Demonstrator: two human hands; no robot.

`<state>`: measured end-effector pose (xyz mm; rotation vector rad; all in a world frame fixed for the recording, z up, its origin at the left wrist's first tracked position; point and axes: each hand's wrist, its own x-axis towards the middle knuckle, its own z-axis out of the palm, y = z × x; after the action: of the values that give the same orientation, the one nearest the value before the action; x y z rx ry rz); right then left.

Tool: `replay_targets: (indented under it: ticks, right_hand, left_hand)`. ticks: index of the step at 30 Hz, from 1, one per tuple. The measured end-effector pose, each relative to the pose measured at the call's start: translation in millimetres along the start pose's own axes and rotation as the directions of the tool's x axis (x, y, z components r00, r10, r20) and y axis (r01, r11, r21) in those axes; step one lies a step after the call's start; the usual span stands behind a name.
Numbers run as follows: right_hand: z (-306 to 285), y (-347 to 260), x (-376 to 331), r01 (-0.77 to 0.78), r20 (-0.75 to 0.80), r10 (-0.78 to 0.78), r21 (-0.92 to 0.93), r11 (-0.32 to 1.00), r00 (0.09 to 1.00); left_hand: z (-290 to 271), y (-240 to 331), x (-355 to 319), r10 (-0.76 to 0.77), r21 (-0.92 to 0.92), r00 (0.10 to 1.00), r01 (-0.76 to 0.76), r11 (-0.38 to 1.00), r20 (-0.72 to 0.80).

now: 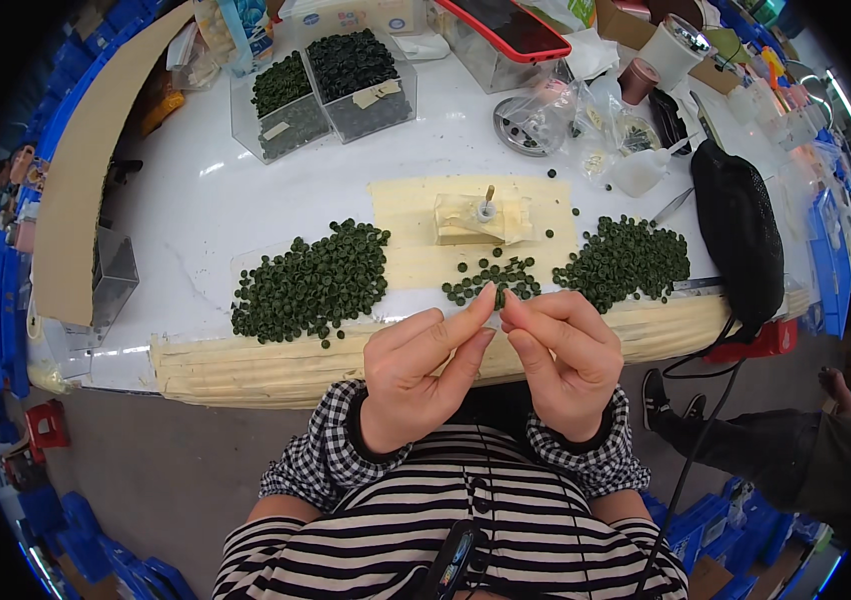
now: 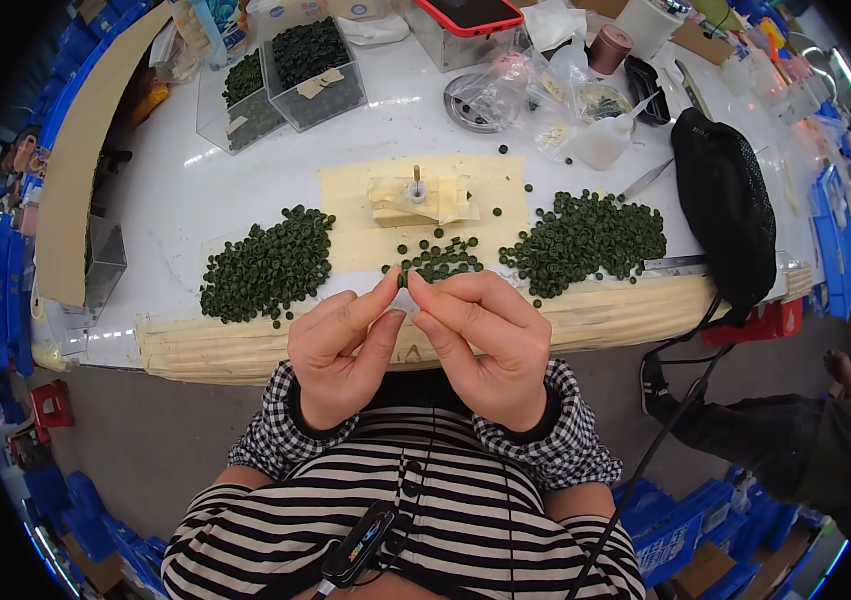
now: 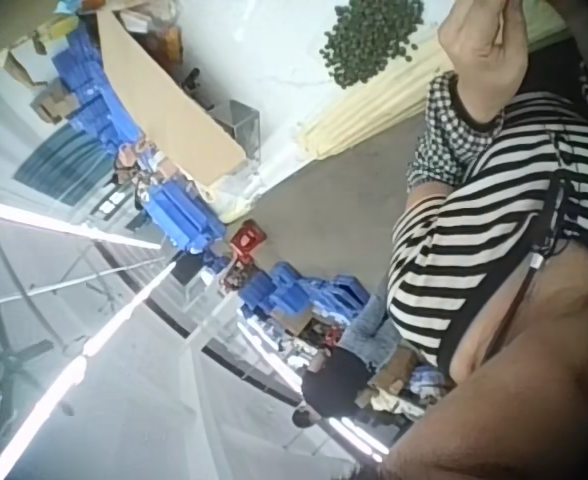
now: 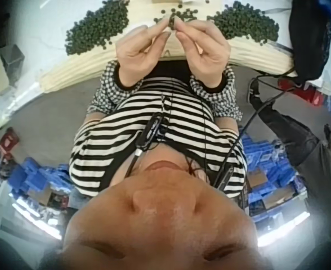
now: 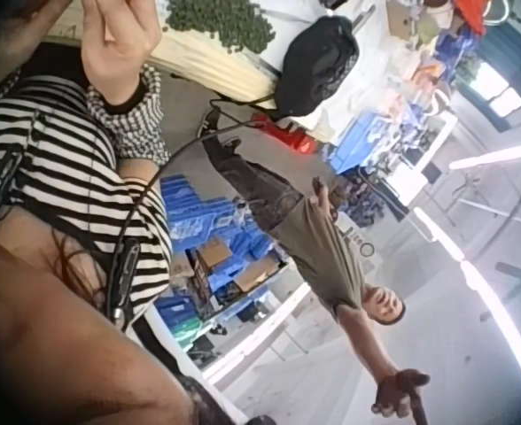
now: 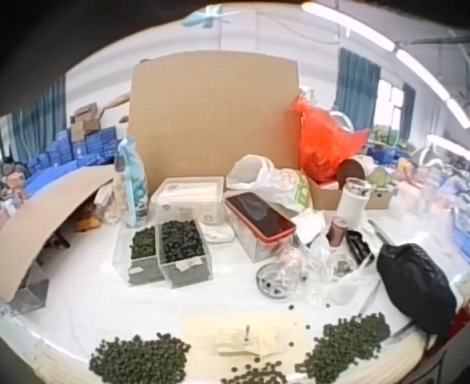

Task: Inspecting and sorting small green toy components at a factory workbench.

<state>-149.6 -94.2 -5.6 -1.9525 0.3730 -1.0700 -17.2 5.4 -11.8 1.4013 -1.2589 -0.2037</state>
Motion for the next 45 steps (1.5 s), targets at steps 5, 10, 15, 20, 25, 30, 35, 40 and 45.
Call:
replay_targets:
  ticks: [5, 10, 15, 20, 25, 30, 35, 40, 45]
  right_hand:
    - [0.6, 0.4, 0.6, 0.012, -0.001, -0.012, -0.008, 1.0, 1.0]
    - [0.7, 0.2, 1.0, 0.013, 0.0, -0.013, -0.014, 1.0, 1.0]
    - [0.3, 1.1, 0.9, -0.003, 0.005, 0.003, -0.001, 1.0, 1.0]
    - [0.5, 1.1, 1.4, -0.002, 0.02, 0.002, 0.006, 1.0, 1.0]
    - [0.0, 0.0, 1.7, -0.01, 0.032, 0.01, -0.004, 1.0, 0.999]
    - [1.0, 0.2, 1.2, -0.011, 0.032, 0.01, 0.006, 1.0, 0.999]
    - [1.8, 1.5, 0.8, 0.001, 0.039, -0.001, 0.004, 1.0, 0.999]
    - [1.4, 0.9, 0.5, -0.002, 0.048, 0.003, -0.003, 1.0, 0.999]
    - [1.9, 0.5, 0.7, -0.003, 0.054, 0.003, -0.007, 1.0, 0.999]
  left_hand:
    - [-0.6, 1.7, 0.2, -0.002, -0.001, 1.0, 0.002, 1.0, 0.001]
    - [-0.6, 2.4, 0.6, 0.004, -0.002, 1.0, -0.004, 1.0, -0.004]
    - [-1.8, 0.1, 1.0, -0.036, -0.031, 0.999, 0.035, 0.999, -0.029]
    - [-1.2, -3.7, 1.4, -0.111, -0.128, 0.989, 0.098, 0.987, -0.095]
    - [0.0, -4.8, 1.5, -0.144, -0.15, 0.984, 0.128, 0.98, -0.104]
    - [-0.1, -6.7, -0.2, -0.151, -0.145, 0.982, 0.135, 0.98, -0.109]
    - [-0.3, -5.7, -0.4, -0.172, -0.15, 0.979, 0.155, 0.976, -0.106]
    - [-1.8, -7.1, -2.1, -0.169, -0.126, 0.981, 0.157, 0.98, -0.091]
    - [-1.8, -7.2, -2.1, -0.167, -0.127, 0.981, 0.153, 0.98, -0.103]
